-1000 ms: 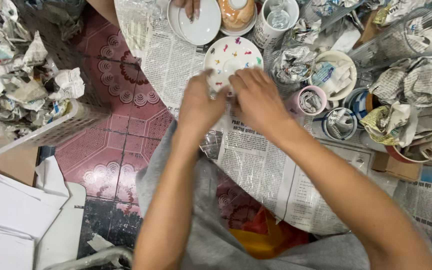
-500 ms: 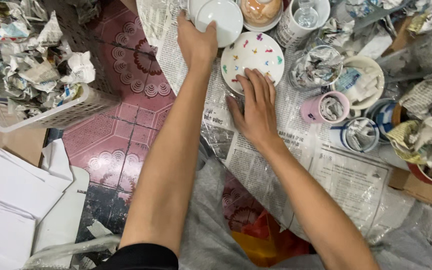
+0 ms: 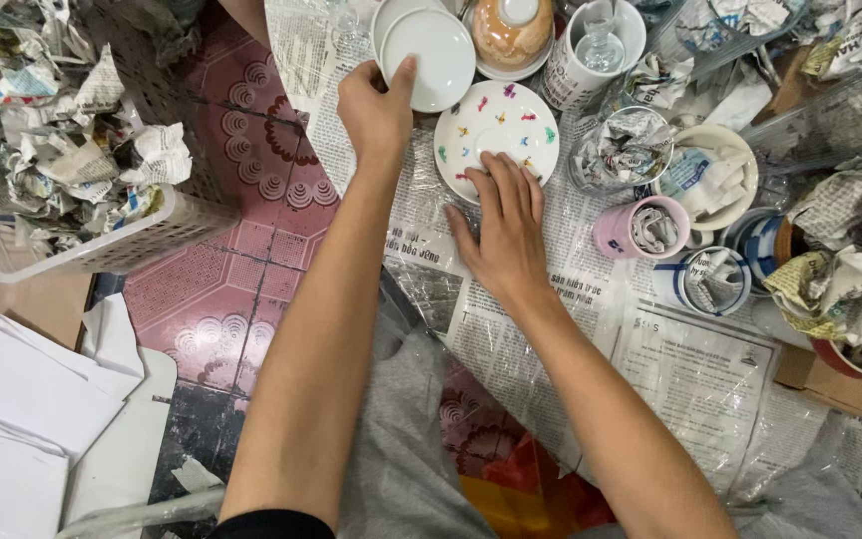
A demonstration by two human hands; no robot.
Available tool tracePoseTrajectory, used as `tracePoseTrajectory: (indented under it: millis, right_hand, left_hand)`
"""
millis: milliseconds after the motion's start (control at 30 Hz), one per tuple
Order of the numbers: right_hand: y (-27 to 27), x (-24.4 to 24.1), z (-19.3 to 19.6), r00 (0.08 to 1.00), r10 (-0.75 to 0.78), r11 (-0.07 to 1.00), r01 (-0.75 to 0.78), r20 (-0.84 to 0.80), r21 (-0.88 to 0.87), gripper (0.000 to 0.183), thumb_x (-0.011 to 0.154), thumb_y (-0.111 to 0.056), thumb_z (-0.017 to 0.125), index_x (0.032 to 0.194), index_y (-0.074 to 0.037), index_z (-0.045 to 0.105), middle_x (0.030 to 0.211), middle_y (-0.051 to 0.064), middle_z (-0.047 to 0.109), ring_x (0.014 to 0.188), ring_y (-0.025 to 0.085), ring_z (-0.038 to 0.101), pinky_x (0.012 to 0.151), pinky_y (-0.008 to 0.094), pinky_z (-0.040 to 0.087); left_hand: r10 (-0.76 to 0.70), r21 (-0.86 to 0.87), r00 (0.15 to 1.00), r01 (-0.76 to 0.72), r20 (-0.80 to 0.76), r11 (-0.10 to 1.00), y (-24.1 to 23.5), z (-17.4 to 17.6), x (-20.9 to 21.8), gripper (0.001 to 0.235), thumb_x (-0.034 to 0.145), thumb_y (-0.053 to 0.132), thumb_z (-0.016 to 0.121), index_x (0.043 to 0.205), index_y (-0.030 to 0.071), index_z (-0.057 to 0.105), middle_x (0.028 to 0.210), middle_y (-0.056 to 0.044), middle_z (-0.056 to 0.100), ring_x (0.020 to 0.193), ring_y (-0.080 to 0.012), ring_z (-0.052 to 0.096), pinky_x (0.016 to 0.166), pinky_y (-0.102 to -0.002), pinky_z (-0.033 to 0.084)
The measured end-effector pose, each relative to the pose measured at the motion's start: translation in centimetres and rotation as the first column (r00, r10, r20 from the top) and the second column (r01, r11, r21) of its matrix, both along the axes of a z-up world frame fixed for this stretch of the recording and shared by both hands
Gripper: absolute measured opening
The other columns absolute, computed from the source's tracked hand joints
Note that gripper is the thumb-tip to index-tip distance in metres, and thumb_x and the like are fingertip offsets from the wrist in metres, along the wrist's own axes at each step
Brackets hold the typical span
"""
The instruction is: The person sits on the floor and repeatedly folds newspaper sheets, then places them inside various cups, bowls, and plates. The person handles each item one at a time, folding the paper and inserting it into the dishware.
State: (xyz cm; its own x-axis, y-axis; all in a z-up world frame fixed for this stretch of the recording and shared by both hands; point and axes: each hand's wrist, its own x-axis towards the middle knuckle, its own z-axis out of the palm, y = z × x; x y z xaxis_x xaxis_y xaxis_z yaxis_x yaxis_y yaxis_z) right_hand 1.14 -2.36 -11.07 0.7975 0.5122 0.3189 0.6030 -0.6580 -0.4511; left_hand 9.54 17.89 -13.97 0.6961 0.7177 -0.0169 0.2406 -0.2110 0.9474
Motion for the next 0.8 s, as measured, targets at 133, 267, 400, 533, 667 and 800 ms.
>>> tracePoseTrajectory:
  millis: [133, 267, 400, 533, 667, 800]
  right_hand:
    - [0.0, 0.0, -0.2, 1.000, -0.008, 1.000, 0.008, 0.008, -0.005, 0.048, 0.099, -0.024, 0.073, 0.137, -0.002, 0.055, 0.149, 0.018, 0.049, 0.146, 0.034, 0.041, 0.126, 0.051, 0.023]
    - [-0.3, -0.2, -0.6, 1.000, -0.002, 1.000, 0.002, 0.005, -0.010, 0.049, 0.100, -0.024, 0.072, 0.139, -0.001, 0.053, 0.150, 0.018, 0.049, 0.146, 0.033, 0.041, 0.125, 0.052, 0.023]
    - [-0.6, 0.4, -0.7, 1.000, -0.024, 0.997, 0.023, 0.016, 0.072, 0.050, 0.101, -0.023, 0.072, 0.141, -0.003, 0.050, 0.149, 0.016, 0.051, 0.145, 0.031, 0.043, 0.125, 0.051, 0.023]
    - [-1.3, -0.1, -0.5, 0.981, -0.145, 0.941, 0.176, -0.127, 0.288, 0.060, 0.105, -0.016, 0.069, 0.154, -0.002, 0.038, 0.154, 0.019, 0.048, 0.147, 0.036, 0.039, 0.126, 0.048, 0.028]
    - [-1.7, -0.1, -0.7, 0.969, -0.194, 0.915, 0.235, -0.152, 0.327, 0.077, 0.102, -0.013, 0.069, 0.162, 0.000, 0.022, 0.159, 0.024, 0.043, 0.149, 0.040, 0.038, 0.124, 0.053, 0.025]
    - [-1.6, 0.2, -1.2, 0.959, -0.239, 0.928, 0.272, -0.152, 0.256, 0.083, 0.100, -0.015, 0.072, 0.163, 0.001, 0.020, 0.158, 0.028, 0.041, 0.148, 0.044, 0.036, 0.123, 0.055, 0.025]
  left_hand:
    - [0.029, -0.036, 0.999, -0.028, 0.044, 0.999, 0.3, 0.1, -0.1, 0.036, 0.087, 0.030, 0.077, 0.092, -0.006, 0.076, 0.076, -0.010, 0.076, 0.069, -0.0187, 0.074, 0.067, -0.036, 0.057]
    - [0.007, -0.433, 0.998, 0.024, 0.068, 0.901, 1.2, -0.1, -0.7, 0.039, 0.087, 0.024, 0.077, 0.097, -0.013, 0.072, 0.079, -0.015, 0.076, 0.066, -0.0246, 0.074, 0.056, -0.036, 0.060]
    - [-0.106, -0.700, 0.989, 0.150, 0.106, 0.698, 2.6, 1.5, -1.7, 0.046, 0.088, 0.018, 0.076, 0.107, -0.022, 0.063, 0.092, -0.026, 0.075, 0.069, -0.0308, 0.077, 0.060, -0.036, 0.064]
    - [-0.352, -0.725, 0.936, 0.236, -0.010, 0.647, 1.8, 3.3, -3.2, 0.054, 0.087, 0.020, 0.079, 0.113, -0.023, 0.061, 0.104, -0.029, 0.076, 0.074, -0.0273, 0.078, 0.066, -0.031, 0.069]
    - [-0.520, -0.727, 0.854, 0.359, 0.003, 0.586, -0.6, 3.9, -3.6, 0.052, 0.084, 0.020, 0.081, 0.109, -0.022, 0.065, 0.099, -0.024, 0.076, 0.075, -0.0255, 0.078, 0.064, -0.031, 0.068]
    - [-0.565, -0.713, 0.825, 0.387, -0.015, 0.584, -2.5, 3.5, -3.6, 0.047, 0.083, 0.021, 0.081, 0.106, -0.019, 0.069, 0.092, -0.021, 0.078, 0.071, -0.0231, 0.077, 0.061, -0.031, 0.067]
